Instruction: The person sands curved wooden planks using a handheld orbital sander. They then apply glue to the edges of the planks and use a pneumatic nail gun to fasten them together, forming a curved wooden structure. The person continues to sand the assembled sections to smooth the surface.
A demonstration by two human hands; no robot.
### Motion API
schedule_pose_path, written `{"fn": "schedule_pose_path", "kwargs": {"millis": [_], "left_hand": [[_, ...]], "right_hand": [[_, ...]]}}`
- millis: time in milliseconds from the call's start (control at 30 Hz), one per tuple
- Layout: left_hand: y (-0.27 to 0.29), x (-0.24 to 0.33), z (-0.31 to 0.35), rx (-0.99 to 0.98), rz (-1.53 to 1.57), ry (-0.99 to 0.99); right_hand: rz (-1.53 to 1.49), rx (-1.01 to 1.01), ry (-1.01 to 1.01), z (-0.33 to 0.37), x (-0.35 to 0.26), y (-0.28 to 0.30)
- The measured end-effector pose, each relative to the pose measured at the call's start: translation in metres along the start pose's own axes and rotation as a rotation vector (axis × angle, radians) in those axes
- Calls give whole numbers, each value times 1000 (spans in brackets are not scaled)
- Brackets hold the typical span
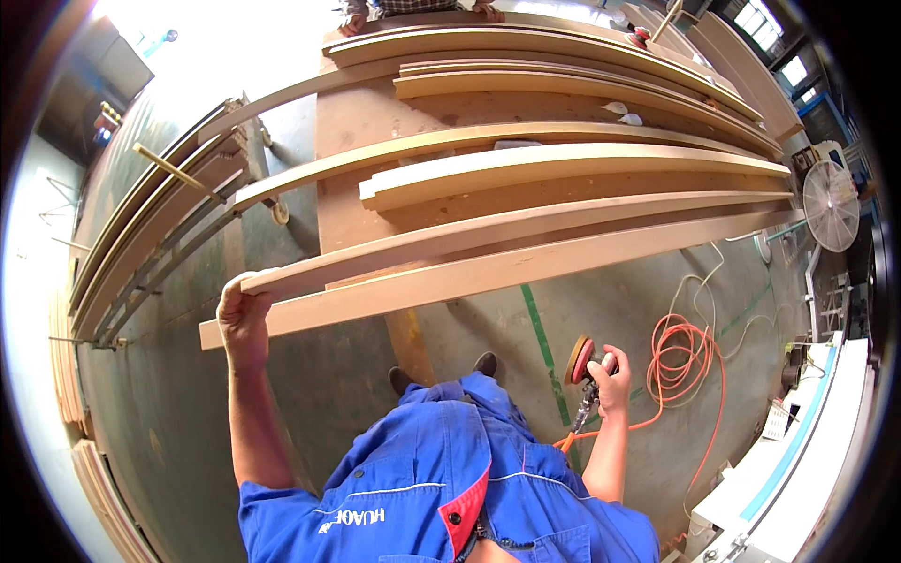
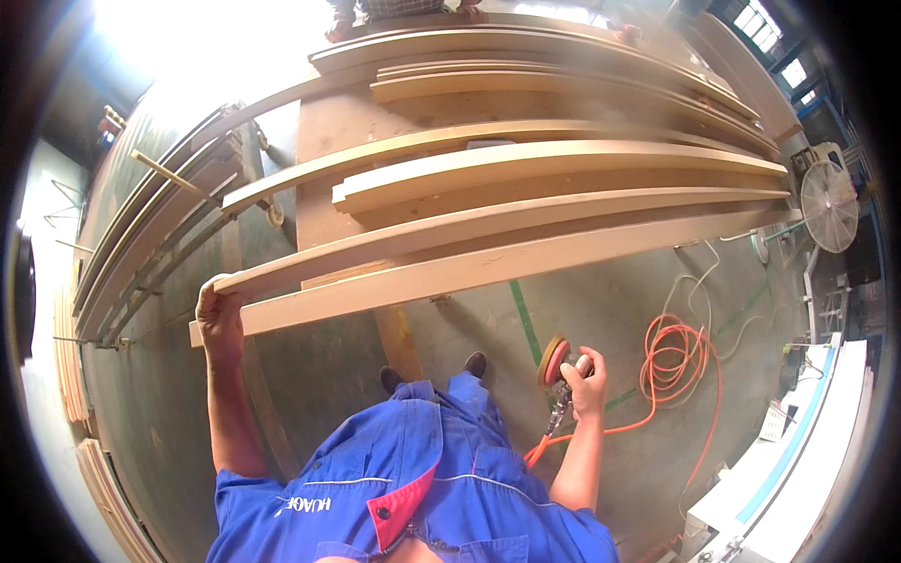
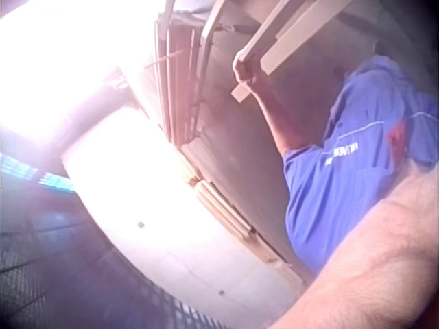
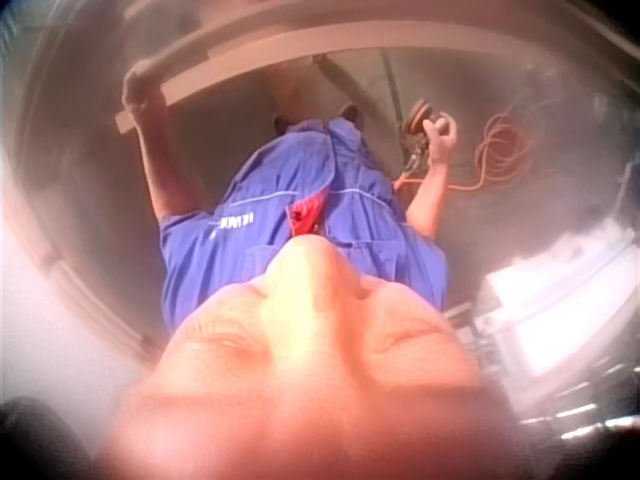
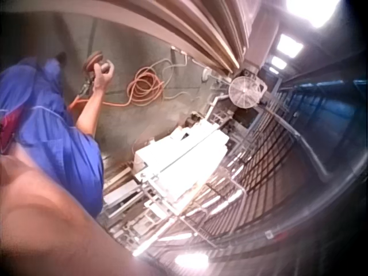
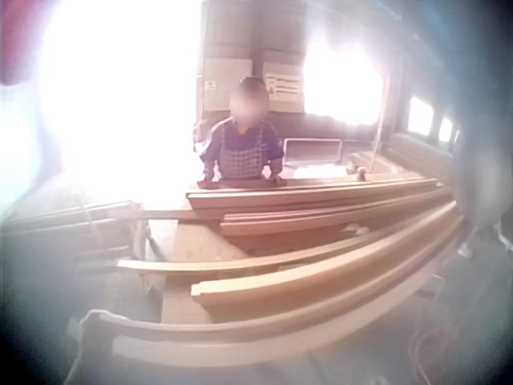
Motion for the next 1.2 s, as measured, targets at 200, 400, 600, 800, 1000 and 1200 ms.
{"fn": "schedule_pose_path", "kwargs": {"millis": [200, 400, 600, 800, 1000, 1200], "left_hand": [[1, 2, 8, 25, -63, 13], [11, 7, 10, 42, -57, 5], [14, 5, 9, 71, -118, -12], [24, 6, 9, 72, -105, -18], [34, 2, 6, 73, -100, -5], [58, -15, -2, 57, -138, -4]], "right_hand": [[-8, -19, -54, 3, 0, -1], [56, -36, -30, 11, 4, -4], [76, -24, -48, 17, 7, -2], [56, -17, -29, 18, 4, -9], [91, -23, -64, 20, 1, -10], [93, -17, -57, 21, 2, -11]]}}
Point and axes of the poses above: each hand's wrist, its own z-axis away from the middle knuckle, its own y-axis out of the back of the hand, x = y × z, the point moved 1 cm from there along -z, towards the middle knuckle, and after that the axes turned 1 degree about -z, right-handed, at the moved point
